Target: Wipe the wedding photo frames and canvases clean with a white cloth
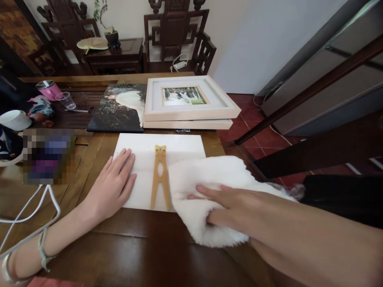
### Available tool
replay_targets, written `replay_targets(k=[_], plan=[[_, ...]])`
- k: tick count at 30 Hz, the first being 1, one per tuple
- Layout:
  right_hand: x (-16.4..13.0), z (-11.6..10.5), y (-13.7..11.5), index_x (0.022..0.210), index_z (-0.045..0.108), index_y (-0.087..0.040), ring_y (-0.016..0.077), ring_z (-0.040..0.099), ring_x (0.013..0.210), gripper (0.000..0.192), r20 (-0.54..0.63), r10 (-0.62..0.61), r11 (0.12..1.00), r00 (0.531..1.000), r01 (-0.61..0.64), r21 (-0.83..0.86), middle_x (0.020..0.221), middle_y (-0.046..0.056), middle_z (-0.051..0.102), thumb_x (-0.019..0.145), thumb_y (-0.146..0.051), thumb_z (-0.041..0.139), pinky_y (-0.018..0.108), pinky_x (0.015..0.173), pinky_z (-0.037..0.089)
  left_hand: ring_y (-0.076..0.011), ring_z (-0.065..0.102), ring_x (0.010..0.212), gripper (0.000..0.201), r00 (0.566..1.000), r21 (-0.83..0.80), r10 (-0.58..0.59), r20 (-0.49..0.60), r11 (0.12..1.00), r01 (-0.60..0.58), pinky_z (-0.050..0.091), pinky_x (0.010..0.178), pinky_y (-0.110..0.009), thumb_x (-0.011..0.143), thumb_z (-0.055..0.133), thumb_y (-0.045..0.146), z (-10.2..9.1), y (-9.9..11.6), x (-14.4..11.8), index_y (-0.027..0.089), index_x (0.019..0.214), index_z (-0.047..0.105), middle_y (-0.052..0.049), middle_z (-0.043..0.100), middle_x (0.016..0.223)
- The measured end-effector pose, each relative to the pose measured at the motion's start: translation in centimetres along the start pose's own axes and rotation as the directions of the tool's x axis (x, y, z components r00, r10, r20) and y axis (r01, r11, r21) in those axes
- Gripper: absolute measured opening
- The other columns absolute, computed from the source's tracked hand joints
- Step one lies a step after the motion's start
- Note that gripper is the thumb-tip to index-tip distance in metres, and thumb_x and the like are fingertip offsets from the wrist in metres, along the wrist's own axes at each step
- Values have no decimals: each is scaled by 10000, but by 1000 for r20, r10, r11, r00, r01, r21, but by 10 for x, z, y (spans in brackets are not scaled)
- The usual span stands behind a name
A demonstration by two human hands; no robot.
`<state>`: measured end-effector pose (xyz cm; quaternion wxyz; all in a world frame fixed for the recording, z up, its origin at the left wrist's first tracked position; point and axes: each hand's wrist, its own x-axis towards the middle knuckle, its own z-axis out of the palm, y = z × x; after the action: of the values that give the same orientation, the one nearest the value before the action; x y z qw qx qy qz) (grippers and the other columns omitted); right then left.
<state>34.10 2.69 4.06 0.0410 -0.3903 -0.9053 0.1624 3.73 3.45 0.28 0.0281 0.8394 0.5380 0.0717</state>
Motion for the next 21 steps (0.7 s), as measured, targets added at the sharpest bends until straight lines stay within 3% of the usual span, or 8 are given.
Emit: replay_targets(k=[6,10,14,21], plan=[[32,-24,22,1214,603,-266,343,480,1301,585,-39,-36,999,999,35,-10,1359,80,579,666,-69,546,538,1066,388,-301,259,1467,530,1000,20,7,5,1000,-7,262,1183,-516,1015,277,346,-4,3,-2,63,1453,373,-185,365,1541],[45,-24,31,1191,623,-234,332,391,1384,620,-32,-21,999,999,20,-32,1406,90,550,644,20,479,564,1117,334,-295,268,1465,534,1000,38,11,4,999,-11,270,1178,-519,1018,263,348,-6,5,-1,54,1448,380,-184,375,1536],[39,-24,17,1117,649,-133,354,342,1411,607,34,-7,997,999,10,-83,1451,169,493,613,103,410,583,1116,327,-300,269,1463,541,1000,46,18,4,999,-18,274,1176,-526,1020,265,352,-8,6,0,40,1447,379,-190,372,1537],[-5,-38,-20,899,644,-177,318,515,1280,444,172,-189,981,967,178,78,1302,136,624,609,83,430,534,1004,469,-305,285,1457,538,1000,33,26,-16,999,-25,280,1171,-526,1016,280,381,-7,10,3,85,1457,368,-183,371,1538]])
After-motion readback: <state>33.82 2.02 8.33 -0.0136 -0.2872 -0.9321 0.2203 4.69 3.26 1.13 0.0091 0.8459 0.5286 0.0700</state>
